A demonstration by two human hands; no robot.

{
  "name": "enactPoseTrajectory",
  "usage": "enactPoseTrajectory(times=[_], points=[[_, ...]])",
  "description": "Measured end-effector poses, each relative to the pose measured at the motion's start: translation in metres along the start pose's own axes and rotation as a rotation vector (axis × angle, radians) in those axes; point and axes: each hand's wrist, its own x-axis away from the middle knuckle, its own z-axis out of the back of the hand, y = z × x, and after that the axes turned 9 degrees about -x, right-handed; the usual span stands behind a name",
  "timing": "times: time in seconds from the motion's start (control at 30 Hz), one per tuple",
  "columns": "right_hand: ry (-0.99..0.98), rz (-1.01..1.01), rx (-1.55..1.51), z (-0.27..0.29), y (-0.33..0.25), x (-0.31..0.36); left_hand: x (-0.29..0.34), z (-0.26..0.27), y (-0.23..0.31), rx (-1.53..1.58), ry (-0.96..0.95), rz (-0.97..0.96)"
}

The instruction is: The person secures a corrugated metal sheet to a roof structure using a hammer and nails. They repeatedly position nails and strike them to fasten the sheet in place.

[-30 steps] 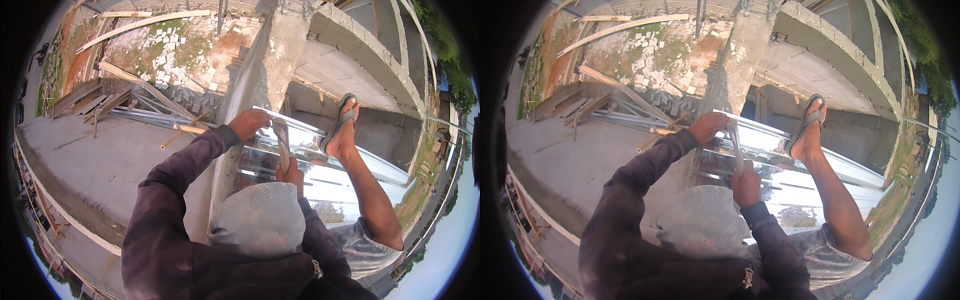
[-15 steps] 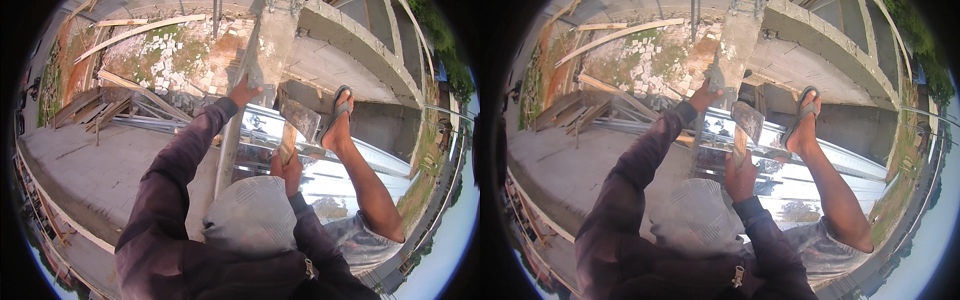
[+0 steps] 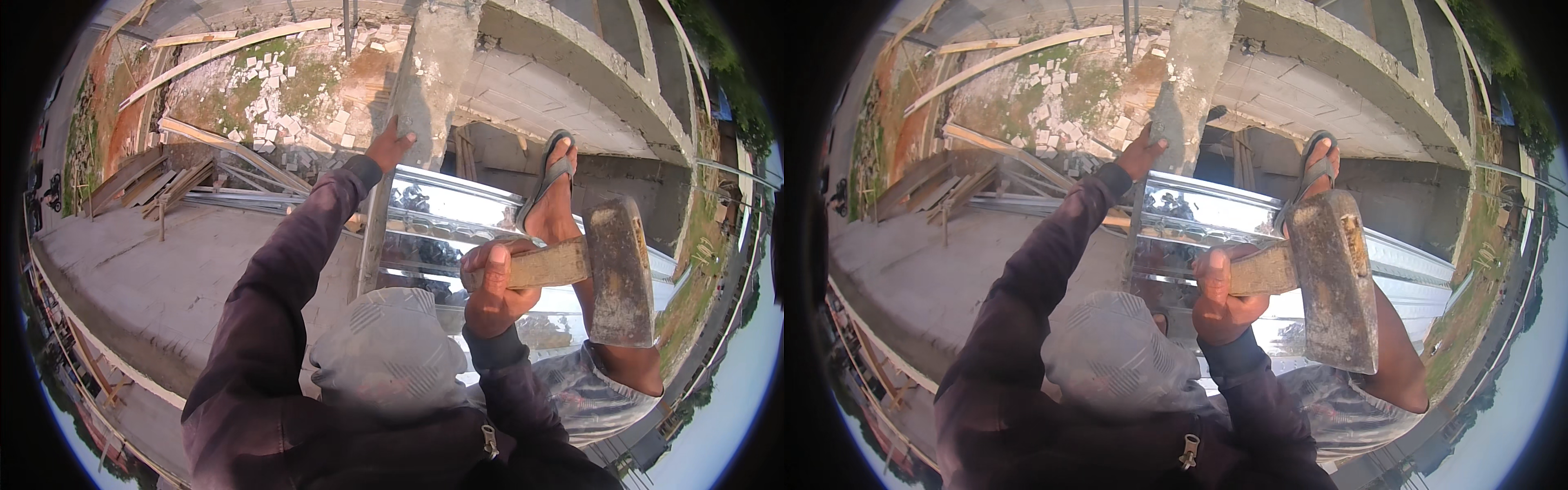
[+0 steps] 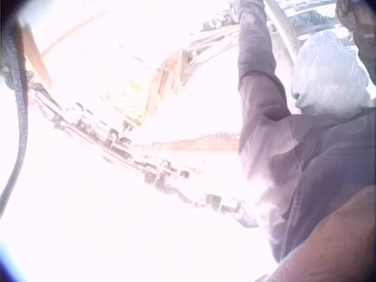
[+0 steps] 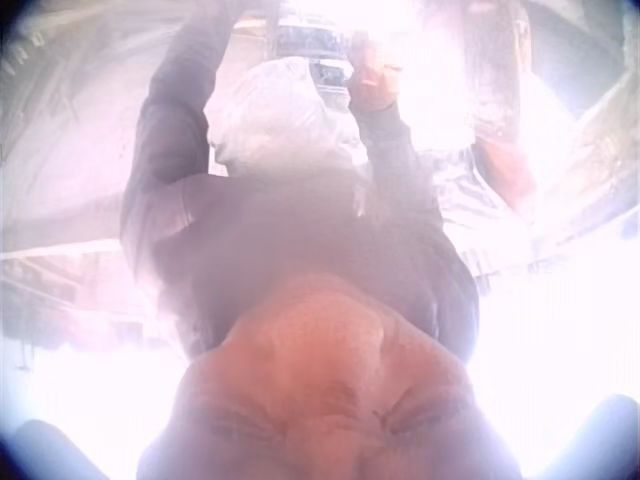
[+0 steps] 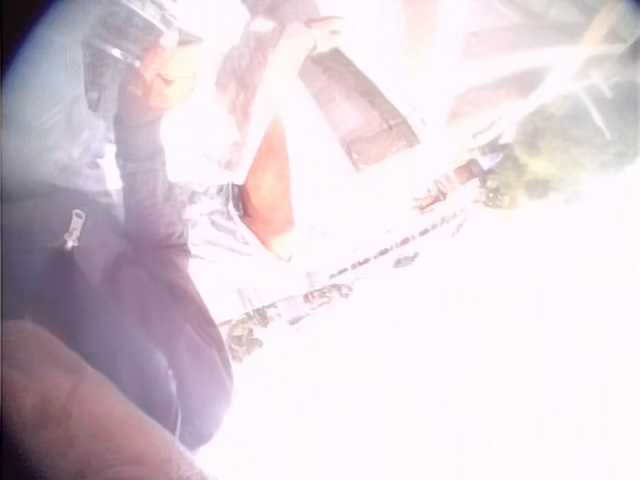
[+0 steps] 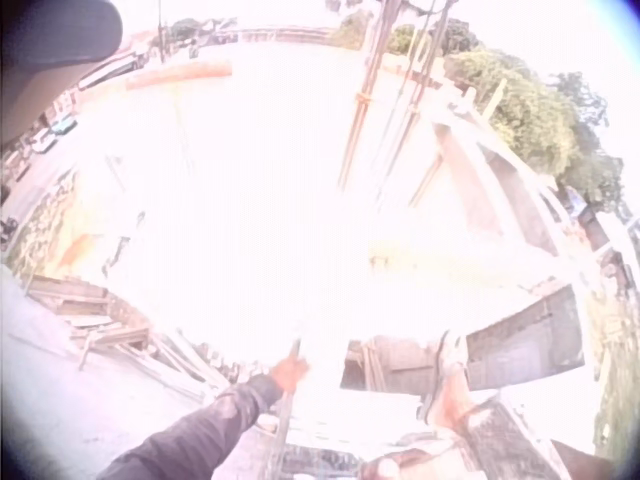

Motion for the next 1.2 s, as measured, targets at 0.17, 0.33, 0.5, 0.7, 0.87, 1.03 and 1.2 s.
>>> enactPoseTrajectory(times=[0.17,0.33,0.5,0.7,0.87,1.03,1.2], points=[[-0.028,-0.455,0.531,0.026,0.073,0.044,-0.002,-0.009,-0.017,-0.07,0.062,-0.053],[0.001,-0.108,0.137,0.008,0.017,0.005,-0.004,-0.002,-0.011,0.042,-0.004,-0.004],[-0.231,-0.328,0.79,0.05,0.11,0.052,-0.003,-0.013,-0.011,0.025,0.062,-0.051],[-0.125,-0.12,0.365,-0.007,0.023,-0.066,-0.006,-0.01,-0.009,-0.002,0.036,0.035],[-0.245,0.21,0.468,-0.027,-0.096,-0.182,-0.009,-0.006,0.001,-0.172,0.102,0.141],[-0.345,0.098,0.723,-0.017,-0.149,-0.205,-0.008,-0.013,0.013,-0.227,0.111,0.25],[-0.496,-0.072,0.72,0.019,-0.095,-0.184,-0.001,-0.004,0.022,-0.169,0.061,0.239]])
